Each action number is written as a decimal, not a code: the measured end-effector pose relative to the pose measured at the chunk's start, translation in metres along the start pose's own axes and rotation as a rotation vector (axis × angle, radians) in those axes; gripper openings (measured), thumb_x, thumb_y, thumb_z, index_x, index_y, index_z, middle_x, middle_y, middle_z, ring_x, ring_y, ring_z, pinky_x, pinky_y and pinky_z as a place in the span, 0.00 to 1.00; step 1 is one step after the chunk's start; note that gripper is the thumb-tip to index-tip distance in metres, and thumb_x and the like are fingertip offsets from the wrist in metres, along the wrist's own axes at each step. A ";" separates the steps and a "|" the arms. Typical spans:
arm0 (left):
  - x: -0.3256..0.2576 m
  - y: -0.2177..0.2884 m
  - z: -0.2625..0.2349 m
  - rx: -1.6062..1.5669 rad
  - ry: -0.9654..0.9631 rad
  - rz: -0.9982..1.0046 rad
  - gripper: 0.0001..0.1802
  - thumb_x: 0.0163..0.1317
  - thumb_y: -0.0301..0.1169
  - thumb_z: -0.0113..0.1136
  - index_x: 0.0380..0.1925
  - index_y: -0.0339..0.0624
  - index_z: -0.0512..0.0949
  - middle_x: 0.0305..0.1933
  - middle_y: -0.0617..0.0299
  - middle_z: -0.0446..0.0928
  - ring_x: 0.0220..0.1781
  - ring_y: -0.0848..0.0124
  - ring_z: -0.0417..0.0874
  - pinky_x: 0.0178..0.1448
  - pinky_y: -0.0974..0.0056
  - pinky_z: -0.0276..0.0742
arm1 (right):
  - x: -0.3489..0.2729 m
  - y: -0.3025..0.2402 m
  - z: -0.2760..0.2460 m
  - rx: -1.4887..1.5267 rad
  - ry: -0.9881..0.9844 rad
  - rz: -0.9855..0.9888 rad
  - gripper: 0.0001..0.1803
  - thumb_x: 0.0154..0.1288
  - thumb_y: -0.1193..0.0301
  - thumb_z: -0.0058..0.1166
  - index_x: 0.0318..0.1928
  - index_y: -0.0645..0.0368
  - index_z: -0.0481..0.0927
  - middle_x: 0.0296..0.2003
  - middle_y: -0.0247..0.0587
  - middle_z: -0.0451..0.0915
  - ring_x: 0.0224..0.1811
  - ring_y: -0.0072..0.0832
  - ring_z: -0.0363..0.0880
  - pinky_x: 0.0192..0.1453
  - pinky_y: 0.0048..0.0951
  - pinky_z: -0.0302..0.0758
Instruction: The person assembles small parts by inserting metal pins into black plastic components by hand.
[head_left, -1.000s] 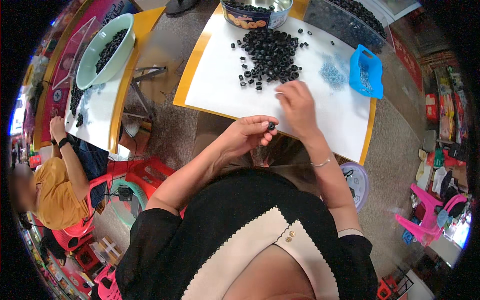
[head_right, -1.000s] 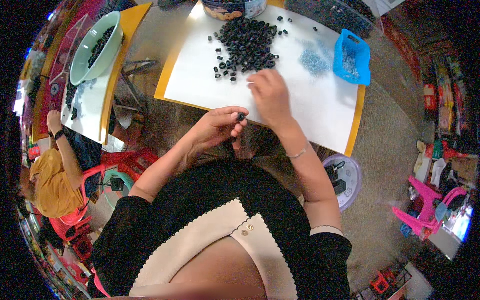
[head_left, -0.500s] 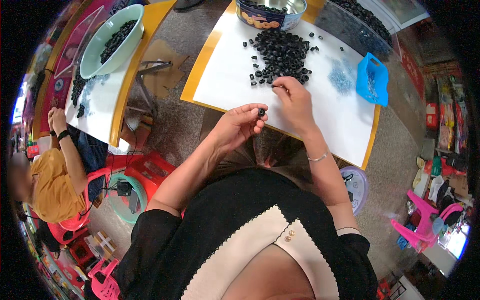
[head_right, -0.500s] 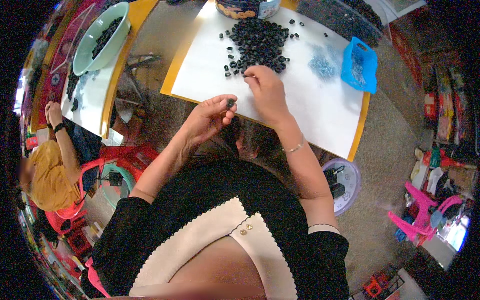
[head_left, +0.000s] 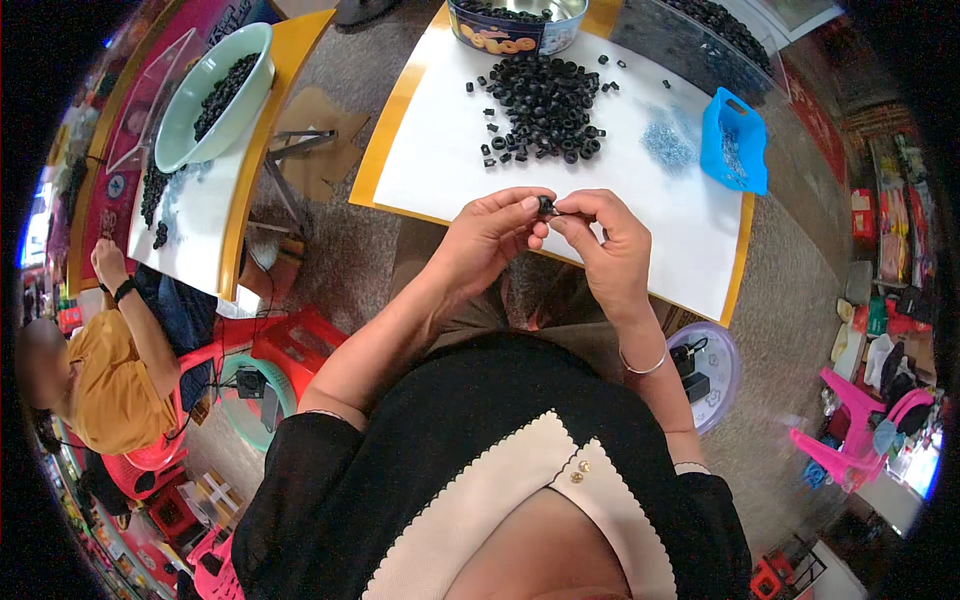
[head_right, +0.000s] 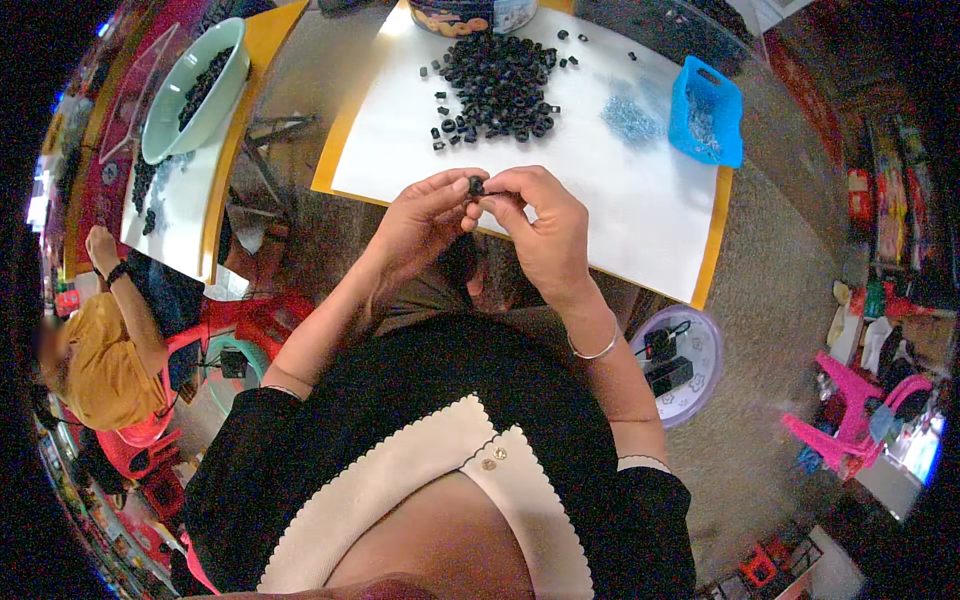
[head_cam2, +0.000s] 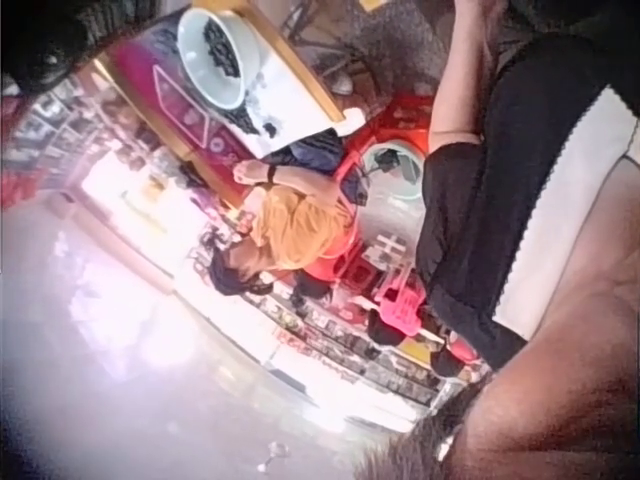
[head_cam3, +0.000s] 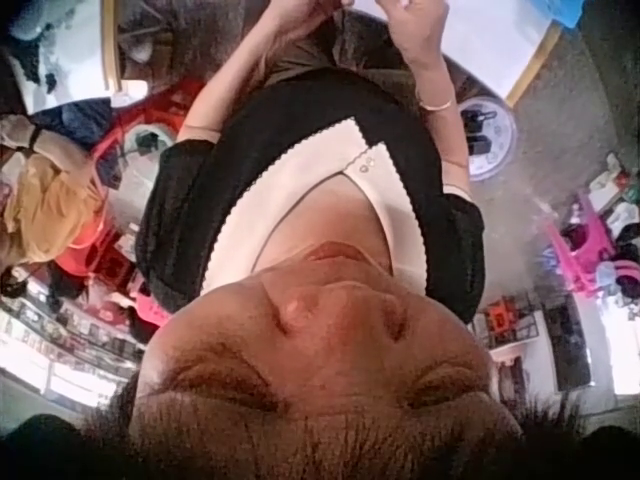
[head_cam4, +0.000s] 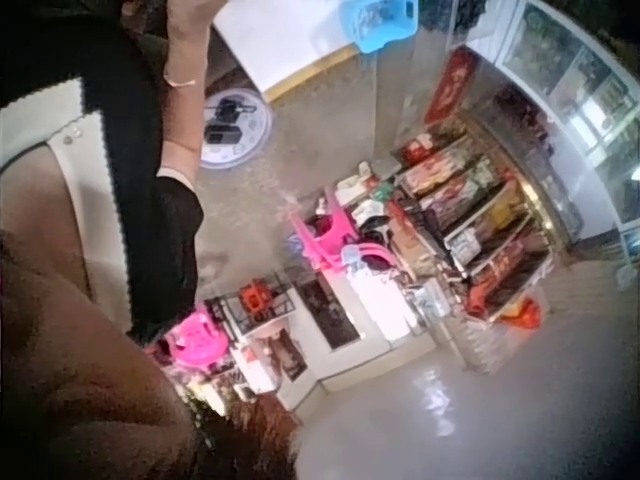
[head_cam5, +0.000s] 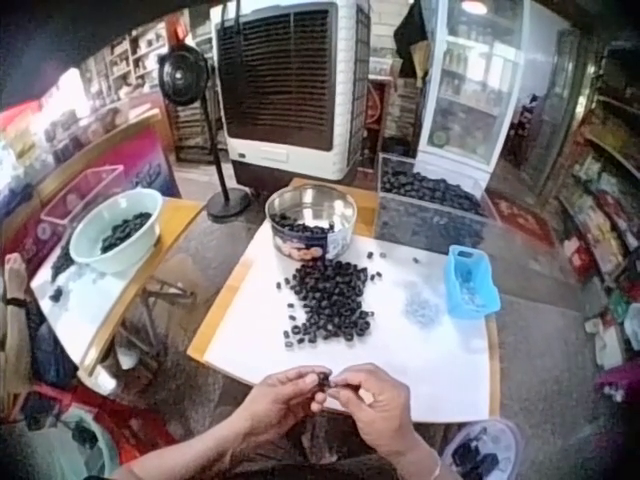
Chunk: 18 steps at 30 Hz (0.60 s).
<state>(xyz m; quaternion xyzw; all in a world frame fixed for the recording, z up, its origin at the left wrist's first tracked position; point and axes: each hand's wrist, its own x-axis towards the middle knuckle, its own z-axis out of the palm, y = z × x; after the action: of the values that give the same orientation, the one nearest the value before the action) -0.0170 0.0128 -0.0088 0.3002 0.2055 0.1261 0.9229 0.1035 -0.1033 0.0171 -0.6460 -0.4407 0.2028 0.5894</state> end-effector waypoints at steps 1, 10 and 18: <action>-0.001 0.000 0.002 0.023 0.010 0.000 0.14 0.65 0.29 0.52 0.47 0.32 0.74 0.36 0.61 0.78 0.33 0.78 0.77 0.38 0.75 0.76 | 0.000 -0.001 0.000 -0.031 0.016 -0.046 0.06 0.56 0.81 0.56 0.35 0.63 0.79 0.33 0.37 0.78 0.32 0.21 0.75 0.37 0.22 0.73; -0.005 -0.003 0.012 0.181 0.080 0.073 0.12 0.64 0.27 0.54 0.44 0.32 0.76 0.34 0.61 0.79 0.32 0.78 0.78 0.36 0.73 0.76 | -0.006 -0.007 0.001 -0.211 0.054 -0.148 0.07 0.54 0.82 0.57 0.35 0.61 0.79 0.32 0.39 0.75 0.34 0.28 0.76 0.34 0.26 0.73; -0.005 -0.002 0.015 0.442 0.122 0.176 0.11 0.64 0.27 0.54 0.43 0.32 0.78 0.31 0.64 0.78 0.31 0.78 0.76 0.37 0.72 0.76 | -0.004 -0.001 0.001 -0.403 0.042 -0.358 0.09 0.50 0.81 0.58 0.34 0.62 0.78 0.32 0.42 0.75 0.33 0.36 0.75 0.35 0.32 0.74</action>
<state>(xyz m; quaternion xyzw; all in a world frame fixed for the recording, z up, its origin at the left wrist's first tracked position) -0.0146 0.0014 0.0025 0.5035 0.2568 0.1757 0.8060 0.0996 -0.1062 0.0168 -0.6663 -0.5670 -0.0099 0.4842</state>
